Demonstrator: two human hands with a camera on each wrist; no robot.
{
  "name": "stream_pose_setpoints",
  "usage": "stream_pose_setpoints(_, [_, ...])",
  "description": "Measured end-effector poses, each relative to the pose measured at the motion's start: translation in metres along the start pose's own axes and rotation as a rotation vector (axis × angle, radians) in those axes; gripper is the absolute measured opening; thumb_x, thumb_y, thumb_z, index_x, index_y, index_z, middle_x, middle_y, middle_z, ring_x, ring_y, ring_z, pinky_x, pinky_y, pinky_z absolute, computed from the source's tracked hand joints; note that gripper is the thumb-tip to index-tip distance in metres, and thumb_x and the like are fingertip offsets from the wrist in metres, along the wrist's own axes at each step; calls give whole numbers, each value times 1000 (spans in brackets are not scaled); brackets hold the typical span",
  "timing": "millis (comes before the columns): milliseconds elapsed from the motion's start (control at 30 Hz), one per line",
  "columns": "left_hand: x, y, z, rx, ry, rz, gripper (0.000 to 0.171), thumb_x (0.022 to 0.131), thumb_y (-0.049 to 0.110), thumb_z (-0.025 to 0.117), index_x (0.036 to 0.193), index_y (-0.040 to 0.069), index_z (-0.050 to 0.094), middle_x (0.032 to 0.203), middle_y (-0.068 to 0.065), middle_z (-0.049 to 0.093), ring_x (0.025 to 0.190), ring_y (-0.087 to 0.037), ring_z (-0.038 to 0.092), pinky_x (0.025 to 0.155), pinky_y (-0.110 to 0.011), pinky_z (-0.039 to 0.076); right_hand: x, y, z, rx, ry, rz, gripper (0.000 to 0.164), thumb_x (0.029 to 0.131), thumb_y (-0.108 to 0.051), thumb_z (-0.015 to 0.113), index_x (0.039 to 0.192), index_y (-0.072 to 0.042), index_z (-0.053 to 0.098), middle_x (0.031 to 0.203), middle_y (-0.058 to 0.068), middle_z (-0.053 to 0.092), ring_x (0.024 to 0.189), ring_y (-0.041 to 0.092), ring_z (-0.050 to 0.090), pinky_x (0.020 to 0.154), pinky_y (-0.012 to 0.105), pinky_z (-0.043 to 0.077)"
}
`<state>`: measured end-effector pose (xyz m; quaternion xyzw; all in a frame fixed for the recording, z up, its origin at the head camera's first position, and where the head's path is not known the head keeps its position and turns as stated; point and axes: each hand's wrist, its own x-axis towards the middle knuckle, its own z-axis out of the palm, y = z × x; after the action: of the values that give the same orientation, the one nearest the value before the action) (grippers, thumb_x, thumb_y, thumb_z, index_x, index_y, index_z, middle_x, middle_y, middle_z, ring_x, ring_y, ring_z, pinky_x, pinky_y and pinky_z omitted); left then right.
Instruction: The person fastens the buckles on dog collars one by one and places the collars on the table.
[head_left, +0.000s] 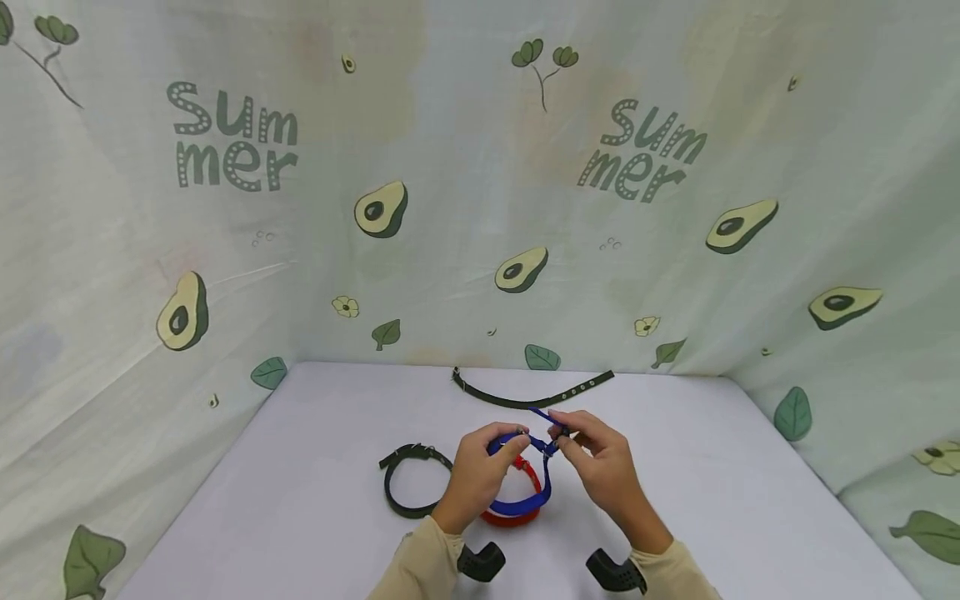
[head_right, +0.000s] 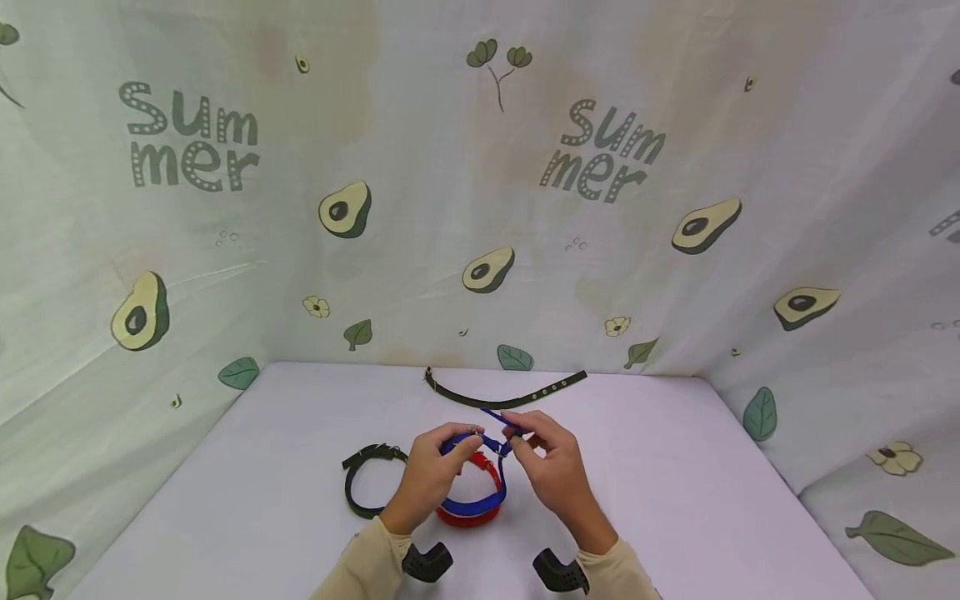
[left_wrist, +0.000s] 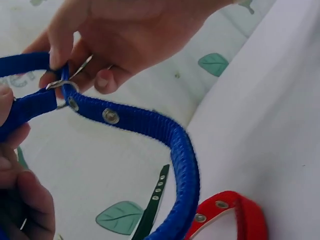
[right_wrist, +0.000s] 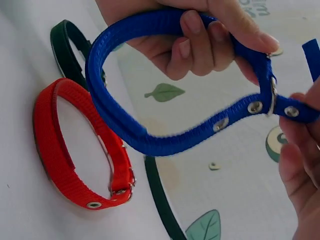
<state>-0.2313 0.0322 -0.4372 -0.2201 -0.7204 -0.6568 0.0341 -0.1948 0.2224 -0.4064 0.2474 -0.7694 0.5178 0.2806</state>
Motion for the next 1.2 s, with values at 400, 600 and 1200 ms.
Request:
stream_pose_setpoints(400, [0,6,-6,-81,-90,-66,31,90,36,76,114,17,73,107,-1,69,91,-21,65,81,-33,57,-2,6,-4,144,58,137,13,96,1,64,107,2,71,90,14,65,77,21,64,71,27,57])
stream_pose_setpoints(600, [-1,7,-8,-99,-34,-47,27,90,32,77,111,15,75,110,-5,70,89,-21,63,78,-33,57,0,6,-4,223,37,160,9,95,2,64,102,4,70,92,18,62,79,23,63,68,29,57])
stream_pose_setpoints(1200, [-1,4,-8,-111,-50,-42,29,90,32,77,112,12,74,106,-4,70,89,-19,67,79,-34,58,-2,12,2,2,-100,42,21,86,14,67,97,-4,72,94,13,64,86,12,61,72,27,55])
